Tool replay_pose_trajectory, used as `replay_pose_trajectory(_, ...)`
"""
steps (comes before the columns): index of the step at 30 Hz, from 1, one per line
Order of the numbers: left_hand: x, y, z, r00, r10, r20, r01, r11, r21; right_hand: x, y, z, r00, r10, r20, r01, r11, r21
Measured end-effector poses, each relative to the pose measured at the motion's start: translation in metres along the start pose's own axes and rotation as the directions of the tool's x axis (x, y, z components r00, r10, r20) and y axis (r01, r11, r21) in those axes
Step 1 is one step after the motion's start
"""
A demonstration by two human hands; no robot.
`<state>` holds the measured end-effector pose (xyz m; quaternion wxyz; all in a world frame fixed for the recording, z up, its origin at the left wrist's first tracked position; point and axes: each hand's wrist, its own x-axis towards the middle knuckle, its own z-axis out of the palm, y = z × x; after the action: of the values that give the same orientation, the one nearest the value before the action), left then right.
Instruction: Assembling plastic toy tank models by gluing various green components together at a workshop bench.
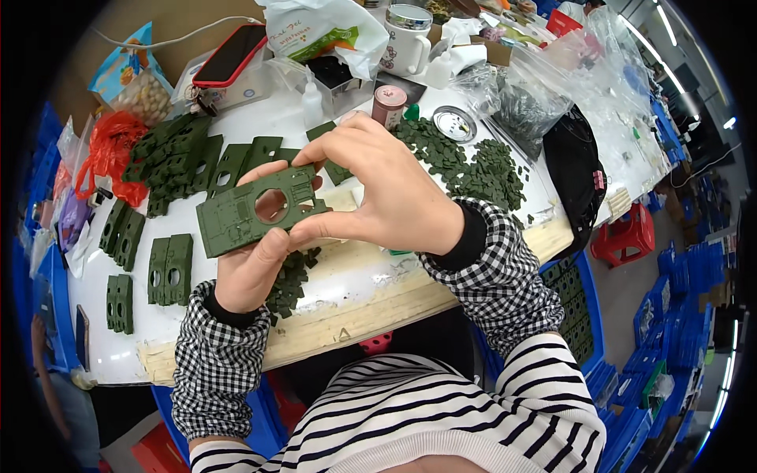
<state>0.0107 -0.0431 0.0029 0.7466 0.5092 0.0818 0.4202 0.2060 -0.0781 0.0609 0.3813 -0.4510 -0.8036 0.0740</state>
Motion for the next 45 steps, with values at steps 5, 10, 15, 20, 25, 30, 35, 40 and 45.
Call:
replay_pose_trajectory(5, -0.002, 0.008, -0.007, 0.995, -0.084, -0.053, 0.087, 0.995, 0.056, -0.008, -0.013, -0.029, 0.999, -0.009, -0.037, 0.005, 0.992, -0.123)
replay_pose_trajectory(10, -0.001, 0.008, -0.006, 0.994, -0.072, -0.077, 0.077, 0.995, 0.061, -0.041, -0.014, -0.081, 0.957, 0.287, 0.046, -0.279, 0.951, -0.134)
replay_pose_trajectory(15, -0.001, 0.006, -0.008, 0.996, -0.051, -0.074, 0.058, 0.994, 0.097, -0.091, -0.008, -0.109, 0.702, 0.694, 0.159, -0.645, 0.714, -0.272)
replay_pose_trajectory(20, -0.001, 0.007, -0.009, 0.997, -0.029, -0.076, 0.040, 0.988, 0.149, -0.133, 0.007, -0.096, 0.613, 0.775, 0.153, -0.717, 0.627, -0.305)
replay_pose_trajectory(25, 0.000, 0.006, -0.007, 0.997, -0.030, -0.068, 0.040, 0.988, 0.147, -0.142, 0.016, -0.084, 0.584, 0.800, 0.137, -0.732, 0.592, -0.338)
replay_pose_trajectory(30, 0.000, 0.009, -0.006, 0.997, -0.064, -0.047, 0.067, 0.995, 0.068, -0.144, 0.017, -0.078, 0.648, 0.750, 0.132, -0.689, 0.651, -0.318)
replay_pose_trajectory(35, 0.002, 0.007, -0.011, 0.996, -0.088, -0.015, 0.089, 0.990, 0.106, -0.143, 0.008, -0.074, 0.727, 0.678, 0.108, -0.616, 0.714, -0.334)
replay_pose_trajectory(40, 0.002, 0.007, -0.010, 0.993, -0.118, -0.027, 0.118, 0.993, 0.006, -0.141, 0.001, -0.072, 0.730, 0.679, 0.083, -0.636, 0.718, -0.281)
replay_pose_trajectory(45, 0.002, 0.005, -0.016, 0.993, -0.119, 0.009, 0.120, 0.992, -0.038, -0.096, -0.025, -0.076, 0.891, 0.454, -0.003, -0.443, 0.868, -0.223)
